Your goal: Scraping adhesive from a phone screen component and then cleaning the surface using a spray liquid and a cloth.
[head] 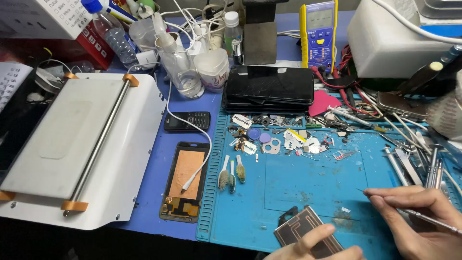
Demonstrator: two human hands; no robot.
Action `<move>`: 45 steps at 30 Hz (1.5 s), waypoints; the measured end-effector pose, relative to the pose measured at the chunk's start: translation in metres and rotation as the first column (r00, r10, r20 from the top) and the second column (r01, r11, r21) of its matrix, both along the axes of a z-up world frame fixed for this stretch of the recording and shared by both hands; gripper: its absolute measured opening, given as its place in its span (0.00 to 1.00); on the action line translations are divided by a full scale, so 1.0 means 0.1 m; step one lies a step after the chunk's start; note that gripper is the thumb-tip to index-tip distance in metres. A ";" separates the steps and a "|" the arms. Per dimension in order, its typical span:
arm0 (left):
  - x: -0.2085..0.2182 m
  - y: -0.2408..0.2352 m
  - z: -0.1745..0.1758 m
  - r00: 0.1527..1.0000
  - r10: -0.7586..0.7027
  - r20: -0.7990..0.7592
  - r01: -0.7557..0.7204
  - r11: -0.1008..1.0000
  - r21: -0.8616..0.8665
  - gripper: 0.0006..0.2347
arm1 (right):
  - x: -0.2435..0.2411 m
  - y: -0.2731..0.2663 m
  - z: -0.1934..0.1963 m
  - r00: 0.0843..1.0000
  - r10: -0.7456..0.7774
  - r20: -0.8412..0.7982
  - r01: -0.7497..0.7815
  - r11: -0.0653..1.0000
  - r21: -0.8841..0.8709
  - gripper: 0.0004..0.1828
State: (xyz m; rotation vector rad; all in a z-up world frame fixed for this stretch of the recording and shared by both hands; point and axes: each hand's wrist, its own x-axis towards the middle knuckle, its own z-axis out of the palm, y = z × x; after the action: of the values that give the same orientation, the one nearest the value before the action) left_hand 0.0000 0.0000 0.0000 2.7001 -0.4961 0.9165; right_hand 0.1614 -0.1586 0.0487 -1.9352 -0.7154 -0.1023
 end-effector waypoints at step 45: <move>-0.24 0.54 -0.03 0.975 0.211 -0.067 -0.206 0.975 0.078 0.12 | 0.05 -0.11 -0.46 0.968 0.178 -0.174 -0.222 0.934 -0.279 0.16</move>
State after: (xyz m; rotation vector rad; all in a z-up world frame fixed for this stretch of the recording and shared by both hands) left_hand -0.0237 0.0543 -0.0034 2.8807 -0.2369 0.8593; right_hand 0.1662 -0.1693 0.0025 -2.1135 -0.8641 0.2871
